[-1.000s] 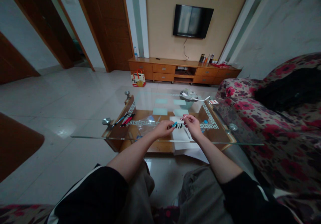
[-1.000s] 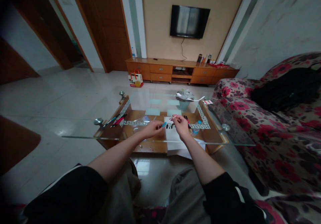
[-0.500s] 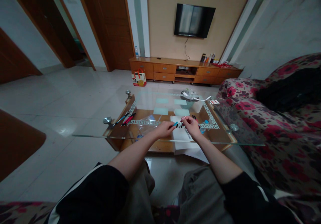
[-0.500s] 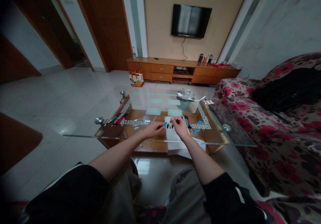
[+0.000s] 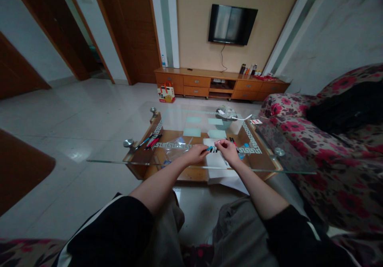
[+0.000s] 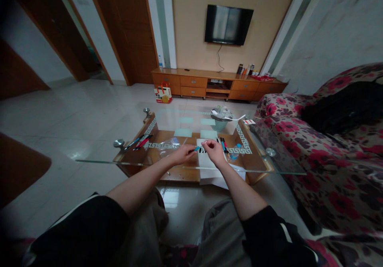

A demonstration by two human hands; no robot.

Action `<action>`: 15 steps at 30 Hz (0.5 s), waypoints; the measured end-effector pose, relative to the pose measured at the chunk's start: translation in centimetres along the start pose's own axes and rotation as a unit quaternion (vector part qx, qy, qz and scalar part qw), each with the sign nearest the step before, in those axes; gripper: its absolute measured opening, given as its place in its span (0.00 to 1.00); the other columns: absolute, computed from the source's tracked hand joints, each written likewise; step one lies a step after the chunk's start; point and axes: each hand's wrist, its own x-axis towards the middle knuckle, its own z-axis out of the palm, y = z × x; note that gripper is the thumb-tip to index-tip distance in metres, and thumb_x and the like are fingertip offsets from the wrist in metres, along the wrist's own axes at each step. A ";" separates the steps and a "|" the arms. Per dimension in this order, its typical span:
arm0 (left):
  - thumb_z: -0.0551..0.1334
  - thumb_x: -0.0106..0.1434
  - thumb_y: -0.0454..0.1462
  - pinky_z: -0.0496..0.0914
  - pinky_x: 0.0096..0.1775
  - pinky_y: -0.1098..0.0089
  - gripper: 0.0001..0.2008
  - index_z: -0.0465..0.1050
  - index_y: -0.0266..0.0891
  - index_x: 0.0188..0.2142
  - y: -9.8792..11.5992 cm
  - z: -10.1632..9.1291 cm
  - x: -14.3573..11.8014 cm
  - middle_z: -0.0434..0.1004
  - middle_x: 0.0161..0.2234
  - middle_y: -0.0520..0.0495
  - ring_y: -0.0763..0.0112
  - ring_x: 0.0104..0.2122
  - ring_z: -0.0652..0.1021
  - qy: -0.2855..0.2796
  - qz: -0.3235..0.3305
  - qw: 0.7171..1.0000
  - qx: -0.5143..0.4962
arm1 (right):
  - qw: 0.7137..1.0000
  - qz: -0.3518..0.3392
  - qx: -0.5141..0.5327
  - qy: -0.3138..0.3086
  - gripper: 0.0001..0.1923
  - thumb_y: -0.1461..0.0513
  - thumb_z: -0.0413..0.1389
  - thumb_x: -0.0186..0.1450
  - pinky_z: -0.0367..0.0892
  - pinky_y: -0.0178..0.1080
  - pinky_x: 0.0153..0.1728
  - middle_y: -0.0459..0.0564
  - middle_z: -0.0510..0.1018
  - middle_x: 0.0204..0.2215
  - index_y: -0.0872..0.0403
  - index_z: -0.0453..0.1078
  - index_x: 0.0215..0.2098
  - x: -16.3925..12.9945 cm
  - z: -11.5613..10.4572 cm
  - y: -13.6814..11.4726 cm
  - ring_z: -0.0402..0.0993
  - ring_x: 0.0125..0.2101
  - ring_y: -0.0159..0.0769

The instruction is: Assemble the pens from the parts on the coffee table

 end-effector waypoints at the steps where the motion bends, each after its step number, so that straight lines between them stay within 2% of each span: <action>1: 0.56 0.69 0.39 0.62 0.34 0.71 0.11 0.74 0.38 0.34 0.0 0.0 0.0 0.74 0.29 0.48 0.69 0.30 0.72 -0.001 -0.001 1.000 -0.001 | 1.000 0.000 -0.001 0.002 0.19 0.45 0.64 0.57 0.67 0.37 0.31 0.47 0.78 0.27 0.52 0.73 0.28 0.0 0.0 0.0 0.71 0.28 0.36; 15: 0.59 0.67 0.37 0.64 0.35 0.71 0.09 0.77 0.37 0.33 0.0 -0.5 0.2 0.73 0.31 0.46 0.68 0.31 0.72 0.012 0.007 1.000 0.005 | 1.000 0.015 0.027 0.001 0.19 0.45 0.65 0.56 0.66 0.38 0.32 0.48 0.78 0.28 0.51 0.73 0.27 -0.2 0.3 -0.8 0.70 0.28 0.36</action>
